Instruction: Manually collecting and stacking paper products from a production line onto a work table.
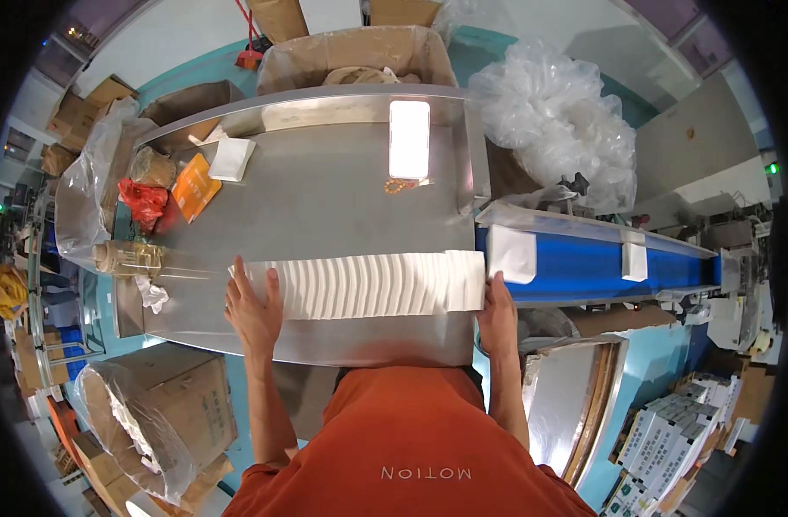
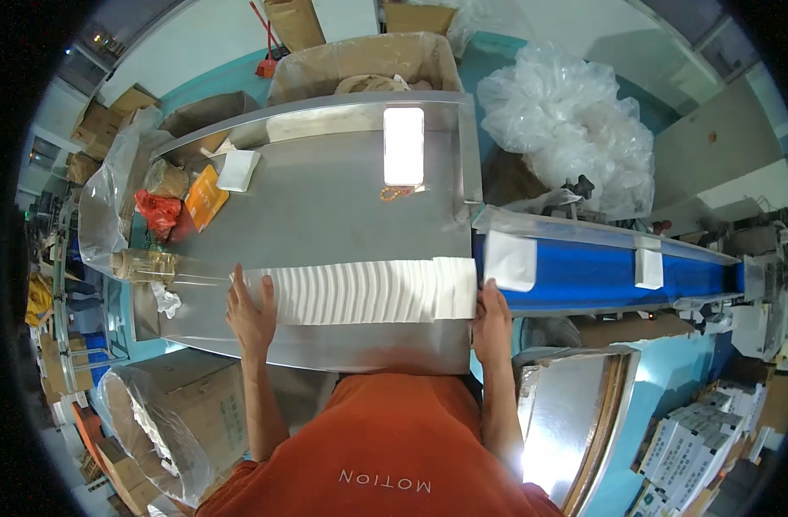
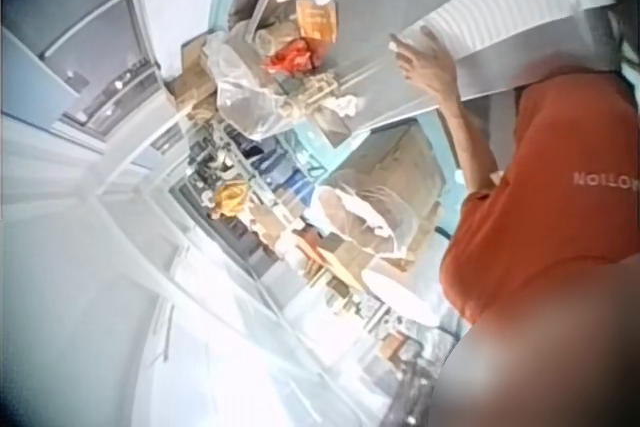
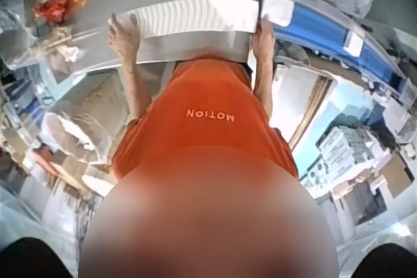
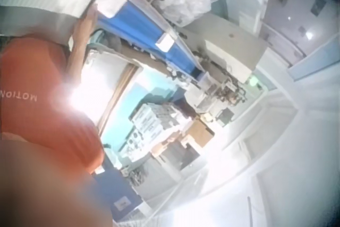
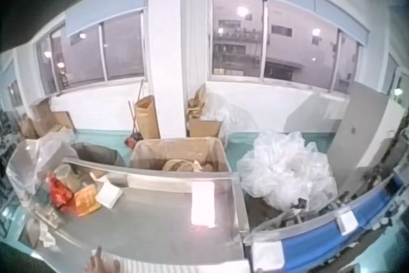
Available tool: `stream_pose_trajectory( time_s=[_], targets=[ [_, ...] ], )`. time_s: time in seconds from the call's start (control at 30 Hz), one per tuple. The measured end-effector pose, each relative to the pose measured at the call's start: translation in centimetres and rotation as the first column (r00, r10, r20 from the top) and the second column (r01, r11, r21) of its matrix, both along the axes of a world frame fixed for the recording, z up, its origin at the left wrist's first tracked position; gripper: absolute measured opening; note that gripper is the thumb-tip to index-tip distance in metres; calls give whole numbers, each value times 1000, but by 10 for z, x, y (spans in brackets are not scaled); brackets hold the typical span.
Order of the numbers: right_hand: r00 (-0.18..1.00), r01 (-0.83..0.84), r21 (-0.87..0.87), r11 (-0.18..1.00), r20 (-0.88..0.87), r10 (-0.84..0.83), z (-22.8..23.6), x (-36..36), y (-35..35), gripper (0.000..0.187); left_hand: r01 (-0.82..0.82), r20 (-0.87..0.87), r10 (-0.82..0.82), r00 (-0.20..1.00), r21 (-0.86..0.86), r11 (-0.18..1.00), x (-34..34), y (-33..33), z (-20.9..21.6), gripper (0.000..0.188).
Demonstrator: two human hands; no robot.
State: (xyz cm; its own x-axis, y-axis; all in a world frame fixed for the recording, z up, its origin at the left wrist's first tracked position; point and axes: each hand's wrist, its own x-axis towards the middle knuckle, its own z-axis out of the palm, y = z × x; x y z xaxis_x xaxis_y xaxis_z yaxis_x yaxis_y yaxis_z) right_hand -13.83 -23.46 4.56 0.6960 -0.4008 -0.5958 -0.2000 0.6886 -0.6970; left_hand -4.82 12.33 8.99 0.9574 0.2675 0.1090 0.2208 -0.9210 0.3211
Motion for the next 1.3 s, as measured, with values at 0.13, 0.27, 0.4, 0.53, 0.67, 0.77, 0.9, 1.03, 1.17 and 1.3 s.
stream_pose_trajectory(
  time_s=[0.13, 0.27, 0.4, 0.53, 0.67, 0.77, 0.9, 1.03, 1.17, 1.3],
  targets=[
    [893, -429, -672, 604, -213, 397, 30, 15, 28, 57, 43, 29, -42, 999, -16, 999, 2, -10, 2, 69],
    [955, -293, -295, 909, -143, 261, 14, 8, 24, 54, 61, 36, -59, 998, -45, 997, 5, -8, -1, 69],
    [903, -426, -599, 678, -229, 365, 24, 0, 16, 49, 74, 46, -72, 996, -38, 997, 5, -10, 2, 68],
    [939, -332, -412, 849, -235, 252, 14, 11, 15, 41, 60, 24, -59, 998, -40, 997, 7, -17, 7, 68],
    [936, -341, -299, 891, -200, 291, 11, -8, 16, 32, 57, 52, -56, 997, -26, 998, 7, -13, -1, 68],
    [974, -212, -244, 946, -132, 184, 6, -19, 0, 27, 73, 48, -72, 996, -21, 997, 8, -14, 3, 68],
    [991, -133, -411, 902, -66, 117, 14, 1, 4, 40, 109, 42, -107, 993, -44, 993, 9, -17, 1, 69],
    [911, -411, -682, 605, -280, 303, 11, 10, 27, 46, 115, 65, -112, 992, -54, 992, 10, -24, 3, 69],
    [958, -278, -144, 950, -116, 262, 4, -3, 16, 37, 79, 65, -76, 995, -52, 995, 11, -20, 1, 69],
    [998, -55, -123, 991, -23, 52, -3, -17, 1, 19, 121, 66, -117, 991, -60, 991, 11, -22, 3, 69]
  ],
)
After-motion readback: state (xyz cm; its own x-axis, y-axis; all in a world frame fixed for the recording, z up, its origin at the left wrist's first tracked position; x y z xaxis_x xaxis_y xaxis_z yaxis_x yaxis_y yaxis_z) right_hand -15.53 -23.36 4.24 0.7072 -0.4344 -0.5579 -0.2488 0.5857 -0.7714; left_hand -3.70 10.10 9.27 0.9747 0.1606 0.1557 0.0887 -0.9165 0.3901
